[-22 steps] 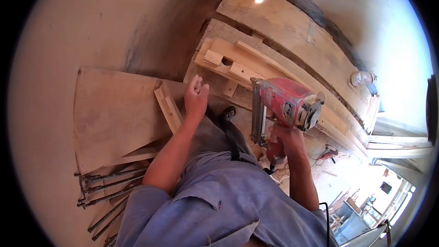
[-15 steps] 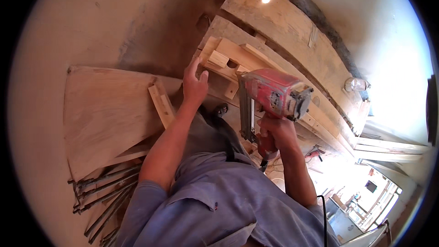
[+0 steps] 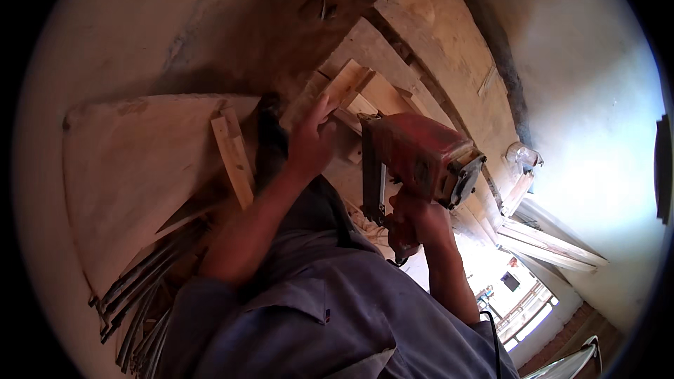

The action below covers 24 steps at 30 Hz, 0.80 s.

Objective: The person assembles wooden components using a pneumatic nail gun and a hammer. They position wooden pieces on a workbench, drive nails into them, and occasionally tap the wood to ensure alignment.

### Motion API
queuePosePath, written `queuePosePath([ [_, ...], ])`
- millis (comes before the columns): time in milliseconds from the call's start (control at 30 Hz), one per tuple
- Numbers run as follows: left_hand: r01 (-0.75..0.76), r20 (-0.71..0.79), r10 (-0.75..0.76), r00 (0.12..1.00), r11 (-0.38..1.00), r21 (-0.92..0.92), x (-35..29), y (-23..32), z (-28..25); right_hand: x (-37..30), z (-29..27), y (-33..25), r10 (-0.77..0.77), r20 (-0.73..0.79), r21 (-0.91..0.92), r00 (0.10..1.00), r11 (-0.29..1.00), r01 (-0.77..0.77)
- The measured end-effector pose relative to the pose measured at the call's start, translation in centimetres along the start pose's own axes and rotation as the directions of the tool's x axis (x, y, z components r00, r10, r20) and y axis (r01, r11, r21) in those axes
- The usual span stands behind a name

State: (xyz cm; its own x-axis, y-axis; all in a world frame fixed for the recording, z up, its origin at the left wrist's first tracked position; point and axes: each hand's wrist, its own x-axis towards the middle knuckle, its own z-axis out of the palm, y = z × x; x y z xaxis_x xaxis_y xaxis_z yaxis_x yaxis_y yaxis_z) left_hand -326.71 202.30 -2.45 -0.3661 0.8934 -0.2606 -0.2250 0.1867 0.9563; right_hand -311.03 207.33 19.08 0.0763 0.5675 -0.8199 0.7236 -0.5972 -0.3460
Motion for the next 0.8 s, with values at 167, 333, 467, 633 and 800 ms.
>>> queuePosePath([
  [167, 0.000, -0.001, 0.000, 1.000, 0.998, 0.064, -0.4, 0.3, -0.1, 0.3, 0.0, -0.5, 0.018, 0.005, -0.040, 1.000, 0.999, -0.017],
  [333, -0.040, 0.016, 0.039, 0.999, 0.997, 0.068, -0.1, -0.5, -0.1, 0.9, 0.0, 1.0, -0.133, 0.030, -0.176, 0.991, 0.975, 0.136],
  [467, -0.022, 0.010, 0.022, 1.000, 0.999, 0.046, 0.0, -0.3, -0.2, 0.6, 0.5, 1.3, -0.227, -0.004, -0.174, 0.974, 0.959, 0.223],
  [633, 0.034, 0.017, -0.035, 0.999, 0.998, 0.044, -0.1, -0.2, -0.3, -1.5, -0.6, 0.5, -0.113, 0.053, -0.104, 0.992, 0.988, 0.118],
  [800, 0.112, 0.031, -0.112, 0.993, 0.994, 0.001, 0.0, 0.0, -0.5, -1.7, -0.5, -1.5, 0.069, 0.106, -0.034, 0.992, 0.997, -0.066],
])
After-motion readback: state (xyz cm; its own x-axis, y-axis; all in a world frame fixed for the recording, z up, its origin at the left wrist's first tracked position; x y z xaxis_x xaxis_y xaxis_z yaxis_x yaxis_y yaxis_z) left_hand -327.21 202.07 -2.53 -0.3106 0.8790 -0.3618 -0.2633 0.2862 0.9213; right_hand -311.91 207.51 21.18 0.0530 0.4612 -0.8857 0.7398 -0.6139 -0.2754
